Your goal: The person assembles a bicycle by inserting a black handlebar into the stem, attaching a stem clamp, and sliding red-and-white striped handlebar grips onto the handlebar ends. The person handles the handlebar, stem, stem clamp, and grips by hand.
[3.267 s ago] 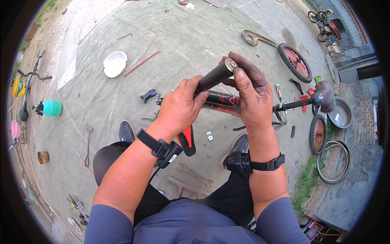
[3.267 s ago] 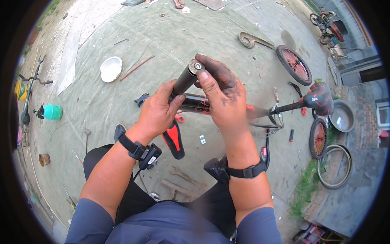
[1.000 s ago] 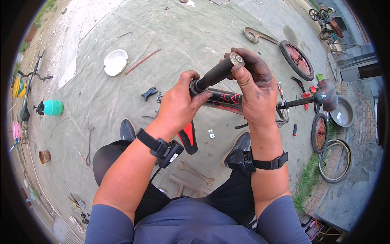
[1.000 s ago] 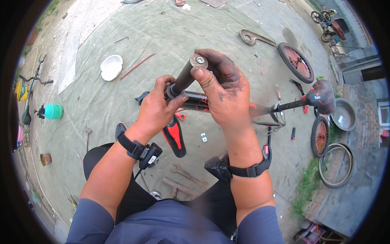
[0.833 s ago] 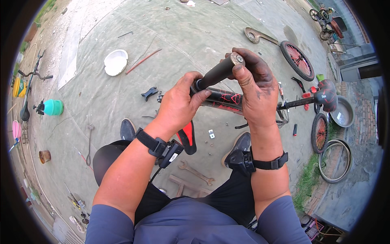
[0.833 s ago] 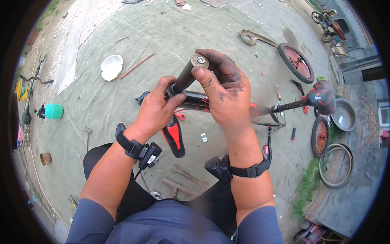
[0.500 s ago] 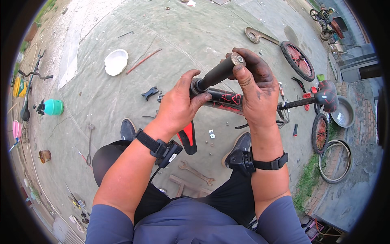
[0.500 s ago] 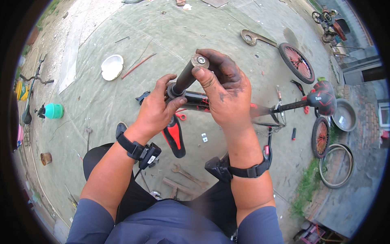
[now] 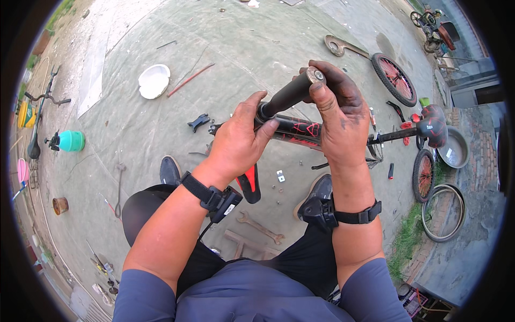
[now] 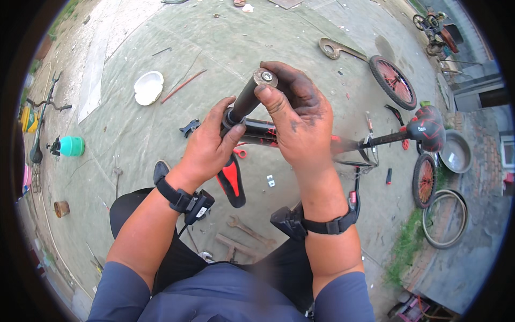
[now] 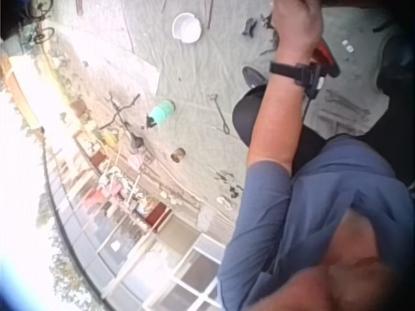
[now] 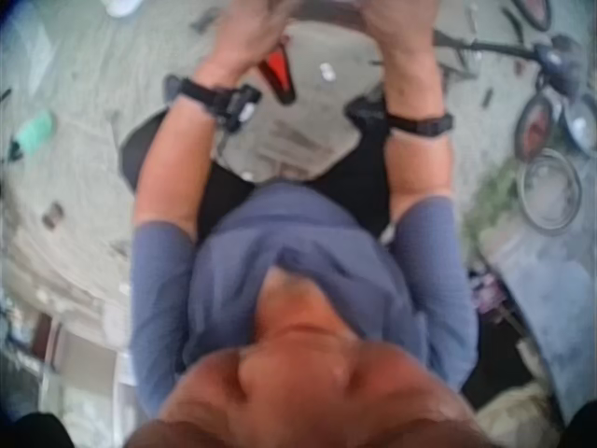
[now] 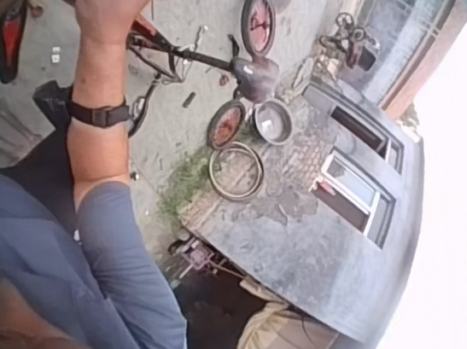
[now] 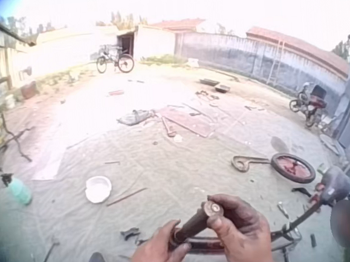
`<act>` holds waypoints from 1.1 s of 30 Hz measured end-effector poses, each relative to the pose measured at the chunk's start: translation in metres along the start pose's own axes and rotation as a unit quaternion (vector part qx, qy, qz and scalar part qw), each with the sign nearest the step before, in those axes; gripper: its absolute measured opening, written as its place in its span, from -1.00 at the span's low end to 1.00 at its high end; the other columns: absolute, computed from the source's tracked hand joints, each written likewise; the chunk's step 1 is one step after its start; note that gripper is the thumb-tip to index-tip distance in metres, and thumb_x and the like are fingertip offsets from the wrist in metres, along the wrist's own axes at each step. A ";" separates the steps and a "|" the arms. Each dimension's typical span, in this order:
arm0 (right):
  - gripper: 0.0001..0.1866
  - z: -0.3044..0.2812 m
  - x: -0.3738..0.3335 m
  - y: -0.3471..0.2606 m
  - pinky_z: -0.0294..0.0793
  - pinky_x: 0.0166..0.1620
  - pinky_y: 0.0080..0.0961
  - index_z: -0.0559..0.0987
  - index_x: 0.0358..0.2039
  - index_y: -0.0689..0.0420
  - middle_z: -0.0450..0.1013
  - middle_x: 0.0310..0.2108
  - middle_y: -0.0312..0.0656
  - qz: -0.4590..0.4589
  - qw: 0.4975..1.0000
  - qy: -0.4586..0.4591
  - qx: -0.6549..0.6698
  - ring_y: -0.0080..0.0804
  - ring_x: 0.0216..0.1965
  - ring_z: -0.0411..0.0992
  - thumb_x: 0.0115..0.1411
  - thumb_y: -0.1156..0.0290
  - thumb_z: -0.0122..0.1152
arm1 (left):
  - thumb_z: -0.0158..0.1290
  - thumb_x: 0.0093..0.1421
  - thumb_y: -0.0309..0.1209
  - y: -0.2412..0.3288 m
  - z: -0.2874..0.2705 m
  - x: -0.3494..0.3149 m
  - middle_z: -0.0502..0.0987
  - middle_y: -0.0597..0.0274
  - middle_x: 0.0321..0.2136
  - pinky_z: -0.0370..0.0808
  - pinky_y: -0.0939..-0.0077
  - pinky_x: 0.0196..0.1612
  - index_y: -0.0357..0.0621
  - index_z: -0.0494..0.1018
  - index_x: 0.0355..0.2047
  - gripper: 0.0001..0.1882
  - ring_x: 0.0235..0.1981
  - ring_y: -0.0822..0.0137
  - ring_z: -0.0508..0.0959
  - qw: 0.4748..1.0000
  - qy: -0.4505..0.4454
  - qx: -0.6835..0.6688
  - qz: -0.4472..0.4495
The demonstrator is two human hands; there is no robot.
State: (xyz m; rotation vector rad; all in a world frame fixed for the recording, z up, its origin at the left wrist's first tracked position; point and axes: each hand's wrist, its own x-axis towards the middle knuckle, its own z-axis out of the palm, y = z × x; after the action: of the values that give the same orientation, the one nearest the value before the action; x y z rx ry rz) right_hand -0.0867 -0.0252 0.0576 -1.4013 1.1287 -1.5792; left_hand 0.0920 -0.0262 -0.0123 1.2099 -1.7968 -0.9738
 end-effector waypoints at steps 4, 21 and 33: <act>-0.61 0.002 0.000 -0.002 0.51 0.05 -0.53 0.58 0.11 0.32 0.60 -0.08 -0.17 0.023 0.999 -0.001 0.038 -0.50 -0.05 0.53 0.33 0.43 0.36 | 0.24 0.31 -0.31 -0.004 0.003 0.000 0.54 -0.05 -0.07 0.61 0.17 -0.14 -0.11 0.33 0.16 -0.52 -0.17 -0.03 0.66 0.999 0.013 -0.034 -0.030; -0.57 0.000 0.001 -0.001 0.59 -0.01 -0.45 0.57 0.13 0.32 0.63 -0.07 -0.04 0.007 1.000 0.001 -0.001 -0.33 -0.03 0.61 0.37 0.31 0.33 | 0.21 0.34 -0.31 -0.002 0.002 0.000 0.51 -0.04 -0.07 0.58 0.17 -0.08 -0.12 0.33 0.19 -0.52 -0.15 -0.05 0.62 0.997 -0.004 -0.047 -0.063; -0.56 -0.001 0.002 0.001 0.58 -0.02 -0.46 0.58 0.13 0.31 0.63 -0.07 -0.05 0.000 1.000 -0.001 -0.005 -0.34 -0.03 0.61 0.37 0.29 0.34 | 0.22 0.35 -0.36 -0.003 0.005 -0.001 0.58 0.07 -0.16 0.58 0.31 -0.14 -0.08 0.34 0.17 -0.56 -0.27 0.21 0.61 1.000 0.029 -0.009 -0.002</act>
State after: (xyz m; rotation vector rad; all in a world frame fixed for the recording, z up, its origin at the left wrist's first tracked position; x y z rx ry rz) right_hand -0.0881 -0.0267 0.0574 -1.4098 1.1366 -1.5730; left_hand 0.0889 -0.0256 -0.0172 1.2184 -1.7389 -0.9453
